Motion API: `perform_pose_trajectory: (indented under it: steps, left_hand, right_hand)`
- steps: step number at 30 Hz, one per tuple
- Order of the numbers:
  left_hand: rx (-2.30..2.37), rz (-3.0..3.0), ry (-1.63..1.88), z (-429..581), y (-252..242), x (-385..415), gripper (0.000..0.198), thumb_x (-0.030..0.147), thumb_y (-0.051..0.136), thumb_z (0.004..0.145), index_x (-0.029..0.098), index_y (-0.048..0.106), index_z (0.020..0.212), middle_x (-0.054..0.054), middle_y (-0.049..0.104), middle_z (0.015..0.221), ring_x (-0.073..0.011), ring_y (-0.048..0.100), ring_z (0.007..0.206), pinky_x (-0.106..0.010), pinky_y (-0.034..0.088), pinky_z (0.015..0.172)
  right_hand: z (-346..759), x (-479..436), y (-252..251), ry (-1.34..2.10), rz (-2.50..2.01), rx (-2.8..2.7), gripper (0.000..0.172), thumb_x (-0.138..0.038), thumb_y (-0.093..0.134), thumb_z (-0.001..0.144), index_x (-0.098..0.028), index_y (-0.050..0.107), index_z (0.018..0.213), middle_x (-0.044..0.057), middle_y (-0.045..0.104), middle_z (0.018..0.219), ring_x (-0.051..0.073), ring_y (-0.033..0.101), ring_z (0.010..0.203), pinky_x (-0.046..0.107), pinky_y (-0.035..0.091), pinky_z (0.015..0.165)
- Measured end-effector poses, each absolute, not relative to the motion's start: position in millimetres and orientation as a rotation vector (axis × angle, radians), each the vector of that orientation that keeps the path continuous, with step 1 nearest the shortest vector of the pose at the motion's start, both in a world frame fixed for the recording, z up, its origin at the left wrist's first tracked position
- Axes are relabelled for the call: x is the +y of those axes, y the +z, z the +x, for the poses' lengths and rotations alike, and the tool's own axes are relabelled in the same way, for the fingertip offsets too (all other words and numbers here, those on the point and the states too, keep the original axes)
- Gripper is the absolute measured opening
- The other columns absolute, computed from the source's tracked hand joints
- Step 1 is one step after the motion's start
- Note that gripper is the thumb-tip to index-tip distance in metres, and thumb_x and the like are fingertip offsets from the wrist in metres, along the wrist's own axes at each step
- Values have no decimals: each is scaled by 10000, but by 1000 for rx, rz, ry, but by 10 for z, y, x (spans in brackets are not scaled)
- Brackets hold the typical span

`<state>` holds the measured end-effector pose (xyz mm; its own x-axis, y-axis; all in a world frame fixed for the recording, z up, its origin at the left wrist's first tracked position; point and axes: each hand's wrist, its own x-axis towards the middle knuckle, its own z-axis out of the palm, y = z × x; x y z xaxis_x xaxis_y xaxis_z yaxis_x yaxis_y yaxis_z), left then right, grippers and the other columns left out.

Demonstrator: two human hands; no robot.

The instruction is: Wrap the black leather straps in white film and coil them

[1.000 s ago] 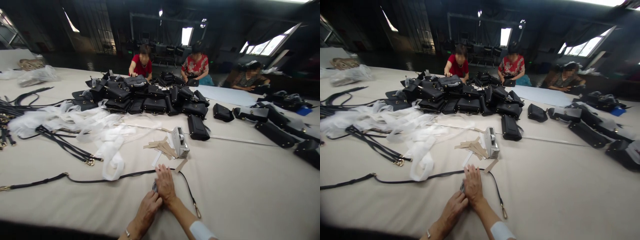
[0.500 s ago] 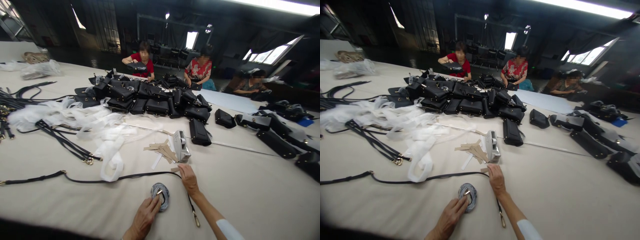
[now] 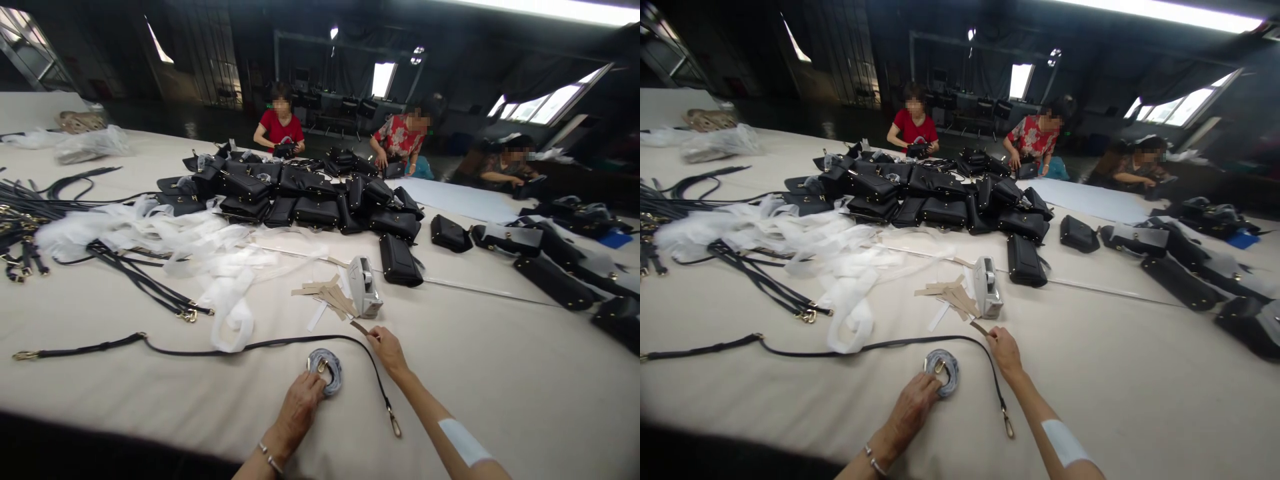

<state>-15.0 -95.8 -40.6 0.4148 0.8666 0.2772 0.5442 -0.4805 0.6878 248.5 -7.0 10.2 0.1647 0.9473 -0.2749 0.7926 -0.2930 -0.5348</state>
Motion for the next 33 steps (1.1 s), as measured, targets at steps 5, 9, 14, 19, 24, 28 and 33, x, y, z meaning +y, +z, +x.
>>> perform_pose_trajectory:
  steps: [5, 9, 14, 19, 24, 28, 33]
  left_hand:
    - [1321, 1693, 948, -261, -261, -866, 181, 211, 502, 893, 196, 673, 950, -91, 685, 960, -261, 618, 929, -422, 493, 860]
    - [1295, 1297, 936, -349, -135, -847, 283, 394, 514, 913, 160, 648, 997, -41, 657, 789, -181, 595, 681, -289, 467, 617]
    - [1190, 960, 961, -302, -88, -981, 615, 662, 631, 753, 161, 505, 1086, 6, 605, 738, -107, 495, 527, -216, 356, 485]
    - [1151, 806, 1013, -277, 0, -1060, 833, 701, 746, 612, 173, 442, 1180, 21, 602, 713, -114, 498, 529, -207, 313, 464]
    - [1070, 753, 1041, -379, 257, -1074, 827, 600, 795, 646, 151, 464, 1256, -19, 663, 776, -143, 561, 622, -226, 357, 541]
    - [974, 829, 959, -457, 363, -1074, 593, 554, 792, 674, 115, 649, 1045, -65, 699, 820, -179, 596, 721, -259, 397, 641]
    - [970, 878, 974, -487, 394, -1088, 482, 495, 812, 665, 118, 703, 944, -40, 684, 801, -173, 570, 728, -260, 395, 662]
  right_hand:
    - [2315, -662, 266, 1244, -2111, -1418, 163, -290, 500, 865, -191, 574, 758, -11, 663, 662, 107, 572, 459, 200, 384, 396]
    - [2046, -965, 306, 1488, -2043, -1261, 174, -352, 599, 741, -193, 564, 679, -20, 644, 551, 78, 478, 335, 176, 283, 314]
    - [1630, -965, 468, 1602, -1892, -1189, 236, -394, 687, 689, -171, 610, 674, -19, 628, 507, 68, 441, 308, 173, 252, 293]
    - [1381, -923, 717, 1614, -1674, -1149, 379, -512, 671, 744, -141, 692, 818, -24, 611, 570, 68, 450, 378, 190, 316, 361]
    - [1281, -1008, 835, 1663, -1499, -1094, 411, -512, 665, 772, -132, 723, 916, -22, 577, 628, 72, 436, 453, 209, 338, 426]
    - [1252, -1036, 886, 1729, -1393, -1083, 331, -448, 706, 749, -133, 739, 845, 1, 602, 728, 69, 451, 472, 221, 357, 445]
    - [1252, -1068, 941, 1781, -1364, -1022, 301, -418, 749, 735, -118, 716, 735, -41, 494, 518, 81, 421, 424, 210, 330, 407]
